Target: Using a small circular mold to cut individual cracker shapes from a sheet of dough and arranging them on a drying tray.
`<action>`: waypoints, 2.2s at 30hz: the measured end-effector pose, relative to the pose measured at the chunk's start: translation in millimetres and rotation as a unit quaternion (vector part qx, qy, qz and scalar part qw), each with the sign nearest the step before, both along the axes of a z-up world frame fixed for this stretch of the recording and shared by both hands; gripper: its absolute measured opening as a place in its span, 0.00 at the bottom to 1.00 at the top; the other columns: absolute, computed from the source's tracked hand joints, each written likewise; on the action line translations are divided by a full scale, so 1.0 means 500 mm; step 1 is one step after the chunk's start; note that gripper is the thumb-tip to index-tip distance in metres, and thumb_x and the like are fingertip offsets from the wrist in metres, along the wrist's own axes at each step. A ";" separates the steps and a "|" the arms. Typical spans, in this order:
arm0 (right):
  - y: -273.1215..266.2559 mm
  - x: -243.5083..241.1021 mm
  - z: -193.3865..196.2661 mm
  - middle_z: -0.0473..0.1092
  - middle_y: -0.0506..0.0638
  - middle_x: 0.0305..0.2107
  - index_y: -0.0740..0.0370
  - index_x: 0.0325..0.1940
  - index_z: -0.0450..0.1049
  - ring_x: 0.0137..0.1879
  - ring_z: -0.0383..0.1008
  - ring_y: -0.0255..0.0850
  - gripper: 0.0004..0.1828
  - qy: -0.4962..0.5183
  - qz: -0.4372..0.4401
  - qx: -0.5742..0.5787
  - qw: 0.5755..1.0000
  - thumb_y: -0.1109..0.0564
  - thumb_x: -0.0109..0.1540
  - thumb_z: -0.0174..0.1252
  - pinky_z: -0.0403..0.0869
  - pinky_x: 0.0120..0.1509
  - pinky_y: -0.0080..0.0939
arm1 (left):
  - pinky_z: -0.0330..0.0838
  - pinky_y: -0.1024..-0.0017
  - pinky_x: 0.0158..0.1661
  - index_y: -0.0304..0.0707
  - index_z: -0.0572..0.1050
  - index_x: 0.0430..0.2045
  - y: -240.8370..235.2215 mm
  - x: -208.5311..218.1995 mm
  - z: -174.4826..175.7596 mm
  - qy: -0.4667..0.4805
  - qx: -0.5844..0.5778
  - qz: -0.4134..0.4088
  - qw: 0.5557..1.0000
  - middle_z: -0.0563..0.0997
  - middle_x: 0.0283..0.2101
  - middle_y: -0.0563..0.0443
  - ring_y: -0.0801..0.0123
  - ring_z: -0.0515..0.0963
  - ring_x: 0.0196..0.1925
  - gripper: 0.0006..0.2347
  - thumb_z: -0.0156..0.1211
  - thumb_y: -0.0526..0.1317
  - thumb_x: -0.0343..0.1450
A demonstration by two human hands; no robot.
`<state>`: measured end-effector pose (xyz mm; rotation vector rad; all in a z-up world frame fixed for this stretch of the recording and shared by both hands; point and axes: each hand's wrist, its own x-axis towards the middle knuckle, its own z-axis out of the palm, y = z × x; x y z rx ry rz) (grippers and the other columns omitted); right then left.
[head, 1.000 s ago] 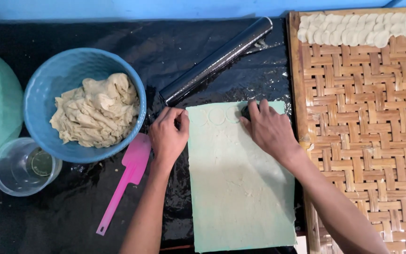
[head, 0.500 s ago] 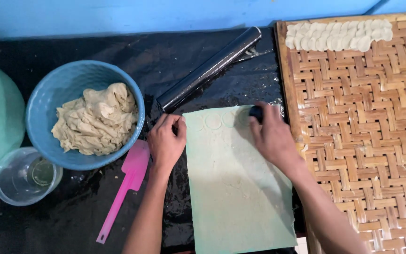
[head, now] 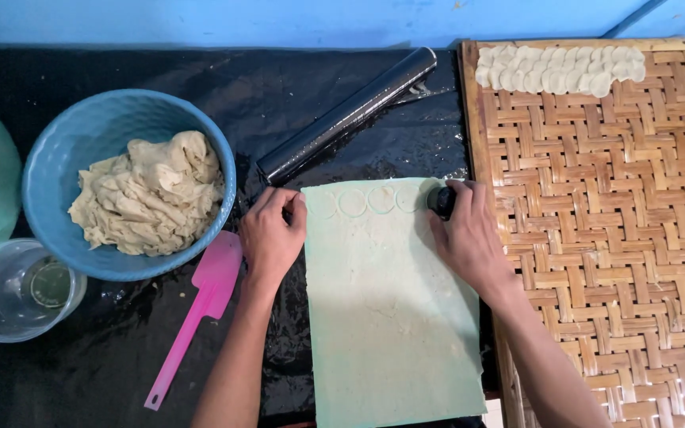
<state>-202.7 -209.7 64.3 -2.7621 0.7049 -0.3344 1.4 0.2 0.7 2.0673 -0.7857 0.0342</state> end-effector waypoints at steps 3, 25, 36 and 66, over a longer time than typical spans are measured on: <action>-0.016 0.001 -0.027 0.61 0.72 0.51 0.78 0.63 0.58 0.54 0.69 0.66 0.30 0.000 0.024 -0.008 1.000 0.53 0.66 0.59 0.72 0.59 0.58 | 0.70 0.60 0.29 0.35 0.78 0.26 -0.001 -0.001 -0.001 -0.008 -0.005 0.001 1.000 0.80 0.28 0.51 0.55 0.80 0.28 0.05 0.63 0.37 0.72; -0.042 0.028 -0.056 0.69 0.62 0.36 0.72 0.63 0.65 0.28 0.73 0.43 0.32 0.180 -0.002 -0.191 0.965 0.39 0.72 0.41 0.70 0.20 0.41 | 0.70 0.61 0.28 0.37 0.78 0.27 -0.005 -0.002 -0.001 0.005 0.004 0.013 1.000 0.80 0.29 0.50 0.55 0.80 0.27 0.05 0.65 0.37 0.72; -0.025 0.038 -0.026 0.69 0.62 0.39 0.69 0.61 0.65 0.31 0.77 0.49 0.30 0.230 -0.009 -0.146 0.962 0.38 0.72 0.42 0.73 0.27 0.46 | 0.71 0.60 0.30 0.36 0.78 0.28 0.004 -0.004 -0.004 0.004 -0.011 0.004 1.000 0.80 0.29 0.50 0.55 0.81 0.28 0.05 0.64 0.37 0.72; 0.236 0.172 -0.034 0.68 0.60 0.39 0.68 0.50 0.64 0.39 0.78 0.51 0.25 0.141 0.145 -0.059 0.978 0.42 0.66 0.55 0.75 0.29 0.50 | 0.75 0.61 0.39 0.39 0.81 0.35 0.008 0.010 -0.016 0.058 -0.081 -0.004 0.995 0.84 0.38 0.47 0.51 0.84 0.40 0.04 0.62 0.38 0.73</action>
